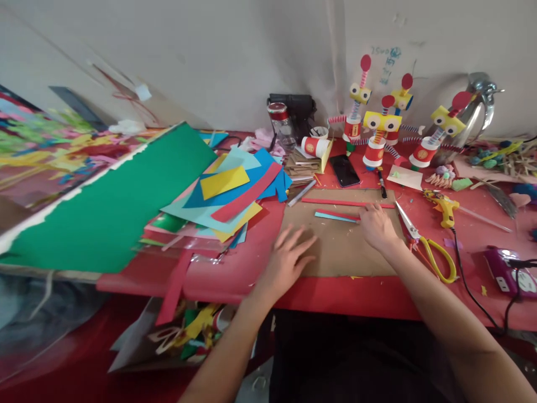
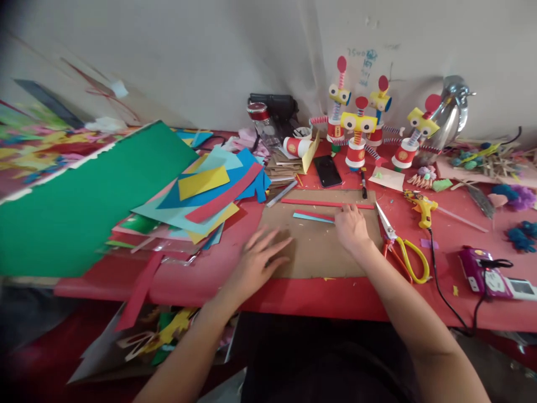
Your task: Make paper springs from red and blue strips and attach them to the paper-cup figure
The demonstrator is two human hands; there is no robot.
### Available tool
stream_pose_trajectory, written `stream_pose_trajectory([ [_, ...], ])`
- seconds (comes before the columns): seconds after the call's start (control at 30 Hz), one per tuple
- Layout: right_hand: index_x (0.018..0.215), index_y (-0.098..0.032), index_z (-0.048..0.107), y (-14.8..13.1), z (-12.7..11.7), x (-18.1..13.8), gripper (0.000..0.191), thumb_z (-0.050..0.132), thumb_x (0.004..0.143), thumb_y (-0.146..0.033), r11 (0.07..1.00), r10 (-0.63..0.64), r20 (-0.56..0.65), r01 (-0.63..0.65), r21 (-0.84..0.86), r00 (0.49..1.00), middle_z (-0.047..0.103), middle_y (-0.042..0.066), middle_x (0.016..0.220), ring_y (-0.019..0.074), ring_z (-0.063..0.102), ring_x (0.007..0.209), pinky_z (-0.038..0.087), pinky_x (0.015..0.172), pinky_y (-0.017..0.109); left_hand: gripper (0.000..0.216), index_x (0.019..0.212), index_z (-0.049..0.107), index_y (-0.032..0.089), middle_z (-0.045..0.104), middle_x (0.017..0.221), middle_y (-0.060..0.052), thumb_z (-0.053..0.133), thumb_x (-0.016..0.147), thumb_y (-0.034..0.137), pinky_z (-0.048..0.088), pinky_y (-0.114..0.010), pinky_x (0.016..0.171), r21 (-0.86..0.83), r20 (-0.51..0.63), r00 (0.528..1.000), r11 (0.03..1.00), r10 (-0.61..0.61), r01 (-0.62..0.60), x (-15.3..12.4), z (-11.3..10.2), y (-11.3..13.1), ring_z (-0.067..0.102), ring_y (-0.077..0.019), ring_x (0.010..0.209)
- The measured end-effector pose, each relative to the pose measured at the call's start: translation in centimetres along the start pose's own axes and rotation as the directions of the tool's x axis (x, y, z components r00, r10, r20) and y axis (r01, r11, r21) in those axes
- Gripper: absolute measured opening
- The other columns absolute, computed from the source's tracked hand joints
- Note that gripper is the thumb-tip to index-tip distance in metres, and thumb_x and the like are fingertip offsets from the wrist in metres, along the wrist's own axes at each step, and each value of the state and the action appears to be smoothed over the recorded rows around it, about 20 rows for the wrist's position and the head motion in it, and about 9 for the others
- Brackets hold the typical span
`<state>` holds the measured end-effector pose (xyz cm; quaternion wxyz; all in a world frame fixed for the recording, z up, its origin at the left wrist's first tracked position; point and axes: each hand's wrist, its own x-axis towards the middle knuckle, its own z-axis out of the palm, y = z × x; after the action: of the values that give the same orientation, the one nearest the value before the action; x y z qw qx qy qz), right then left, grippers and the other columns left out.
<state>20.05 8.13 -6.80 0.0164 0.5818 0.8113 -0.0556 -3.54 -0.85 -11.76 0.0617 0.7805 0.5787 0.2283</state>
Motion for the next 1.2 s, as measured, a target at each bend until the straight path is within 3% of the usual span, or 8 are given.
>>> stream_pose_trajectory([
  [0.17,0.108,-0.008,0.067,0.0,0.6,0.0,0.028,0.044,0.092,-0.007,0.998,0.033,0.008,-0.033,0.055,0.999,0.066,0.020,0.113,0.0283,0.059,0.107,0.046,0.088,0.036,0.036,0.116,0.072,0.016,0.060,0.135,-0.022,0.049,0.092,0.030,0.039,-0.059,0.105,0.173,-0.348,0.887,0.909,-0.303,0.378,0.7,-3.2,-0.9,0.048,-0.0417,0.131],
  [0.3,0.114,-0.006,0.062,0.0,0.8,-0.1,0.028,0.046,0.092,-0.009,0.989,0.081,0.019,-0.083,0.124,0.997,0.068,0.021,0.110,0.0283,0.062,0.106,0.043,0.095,0.037,0.032,0.111,0.073,0.021,0.075,0.107,-0.011,0.052,0.090,0.036,0.053,-0.038,0.079,-0.023,0.011,0.968,0.967,-0.252,0.252,5.5,-4.8,2.7,0.070,-0.0268,0.088],
  [0.43,0.111,-0.009,0.063,0.0,0.9,-0.6,0.027,0.045,0.091,-0.008,0.965,0.117,0.016,-0.118,0.233,0.993,0.069,0.021,0.113,0.0284,0.063,0.108,0.041,0.098,0.036,0.024,0.089,0.075,0.021,0.077,0.090,-0.010,0.055,0.089,0.033,0.045,-0.032,0.067,-0.062,0.320,0.945,0.994,-0.062,0.086,9.7,-3.5,7.2,0.069,-0.0253,0.082],
  [0.63,0.097,-0.013,0.064,0.4,0.7,-0.9,0.020,0.047,0.089,-0.009,0.848,0.208,-0.004,-0.179,0.499,0.978,0.072,0.020,0.103,0.0307,0.068,0.100,0.050,0.084,0.039,0.037,0.058,0.064,0.019,0.066,0.061,-0.007,0.054,0.089,0.036,0.032,-0.029,0.059,-0.273,0.144,0.982,0.949,-0.120,0.156,11.3,0.4,7.6,0.058,-0.0189,0.061],
  [0.73,0.089,-0.017,0.062,0.4,0.1,-0.6,0.012,0.051,0.091,-0.018,0.717,0.197,0.026,-0.162,0.678,0.980,0.075,0.009,0.083,0.0214,0.073,0.077,0.055,0.069,0.030,0.031,0.066,0.069,0.019,0.068,0.065,-0.005,0.061,0.083,0.043,0.037,-0.028,0.061,-0.620,0.153,0.963,0.737,-0.220,0.267,11.1,1.8,6.9,0.058,-0.0183,0.063],
  [0.83,0.084,-0.018,0.062,0.3,-0.3,-0.5,0.015,0.052,0.092,-0.026,0.568,0.157,0.058,-0.138,0.811,0.986,0.073,0.003,0.073,0.0152,0.072,0.064,0.056,0.060,0.024,0.032,0.069,0.073,0.018,0.068,0.067,-0.003,0.071,0.071,0.050,0.042,-0.028,0.065,-0.870,0.258,0.926,0.349,-0.278,0.347,10.7,2.4,7.2,0.058,-0.0174,0.066],
  [1.0,0.072,-0.018,0.063,0.4,0.4,-1.0,0.032,0.070,0.076,-0.049,0.173,0.097,0.094,-0.110,0.979,0.991,0.070,0.002,0.063,0.0159,0.069,0.058,0.058,0.059,0.028,0.028,0.058,0.072,0.017,0.066,0.059,-0.001,0.085,0.056,0.041,0.044,-0.027,0.064,-0.890,0.448,0.831,-0.072,-0.328,0.451,10.7,1.9,7.8,0.056,-0.0138,0.060],
  [1.2,0.074,-0.021,0.060,1.4,1.5,-1.9,0.036,0.066,0.077,-0.056,0.106,0.225,-0.010,-0.014,0.994,0.974,0.070,0.003,0.069,0.0144,0.066,0.058,0.056,0.060,0.030,0.021,0.065,0.074,0.015,0.069,0.059,-0.002,0.088,0.052,0.024,0.043,-0.020,0.055,-0.832,0.553,0.701,-0.334,-0.450,0.443,11.6,1.4,6.7,0.059,-0.0088,0.056],
])
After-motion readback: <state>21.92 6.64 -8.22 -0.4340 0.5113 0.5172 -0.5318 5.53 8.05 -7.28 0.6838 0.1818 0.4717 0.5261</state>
